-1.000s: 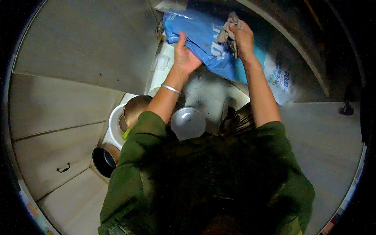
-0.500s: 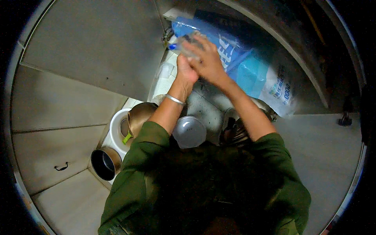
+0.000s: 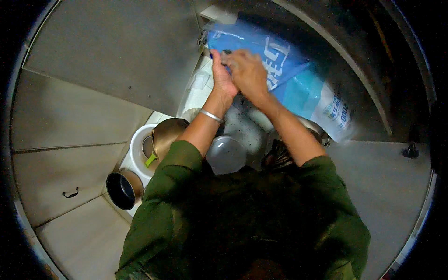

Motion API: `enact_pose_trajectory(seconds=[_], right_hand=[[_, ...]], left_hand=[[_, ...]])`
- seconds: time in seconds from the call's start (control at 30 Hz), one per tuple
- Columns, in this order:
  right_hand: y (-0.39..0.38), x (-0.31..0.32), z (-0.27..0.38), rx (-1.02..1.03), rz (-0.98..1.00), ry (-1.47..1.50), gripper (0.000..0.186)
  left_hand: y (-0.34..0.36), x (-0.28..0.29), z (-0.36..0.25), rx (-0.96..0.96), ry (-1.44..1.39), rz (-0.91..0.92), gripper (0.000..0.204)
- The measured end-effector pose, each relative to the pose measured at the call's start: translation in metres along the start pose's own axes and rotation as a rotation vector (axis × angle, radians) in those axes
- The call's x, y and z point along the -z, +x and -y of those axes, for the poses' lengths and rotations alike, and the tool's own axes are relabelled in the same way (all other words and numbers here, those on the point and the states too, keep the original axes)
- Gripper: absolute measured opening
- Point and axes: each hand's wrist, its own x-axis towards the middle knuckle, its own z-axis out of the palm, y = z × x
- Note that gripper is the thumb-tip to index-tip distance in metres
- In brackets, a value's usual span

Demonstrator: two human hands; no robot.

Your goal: The person sits on the floor and wipes the exterior of a large blue plastic bag with a cloth. They then dip the cloth into a white bucket of water, wring it out, and continue wiping the bag's surface.

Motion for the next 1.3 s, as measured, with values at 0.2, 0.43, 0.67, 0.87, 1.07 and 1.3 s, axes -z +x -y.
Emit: enact_pose_trajectory(seconds=[0.2, 0.43, 0.67, 0.87, 1.07, 1.3], right_hand=[[0.029, -0.002, -0.048, -0.191, -0.115, -0.103, 0.017], [-0.002, -0.016, -0.013, -0.118, -0.025, 0.021, 0.015], [0.001, -0.018, -0.022, -0.146, -0.016, -0.03, 0.018], [0.016, 0.017, -0.03, -0.747, 0.263, 0.9, 0.023], [0.03, 0.051, -0.081, -0.979, 0.081, 1.916, 0.033], [0.036, 0.058, -0.061, -0.924, 0.046, 1.863, 0.035]], left_hand=[[-0.013, -0.025, 0.02, 0.146, 0.046, 0.161, 0.065], [-0.005, -0.01, -0.003, 0.126, -0.004, -0.069, 0.062], [0.0, -0.002, 0.0, 0.165, 0.028, 0.068, 0.056], [-0.004, -0.001, -0.017, 0.169, 0.031, 0.038, 0.063], [-0.014, -0.02, -0.025, 0.18, -0.059, 0.232, 0.071], [-0.013, -0.022, -0.021, 0.123, -0.027, 0.168, 0.067]])
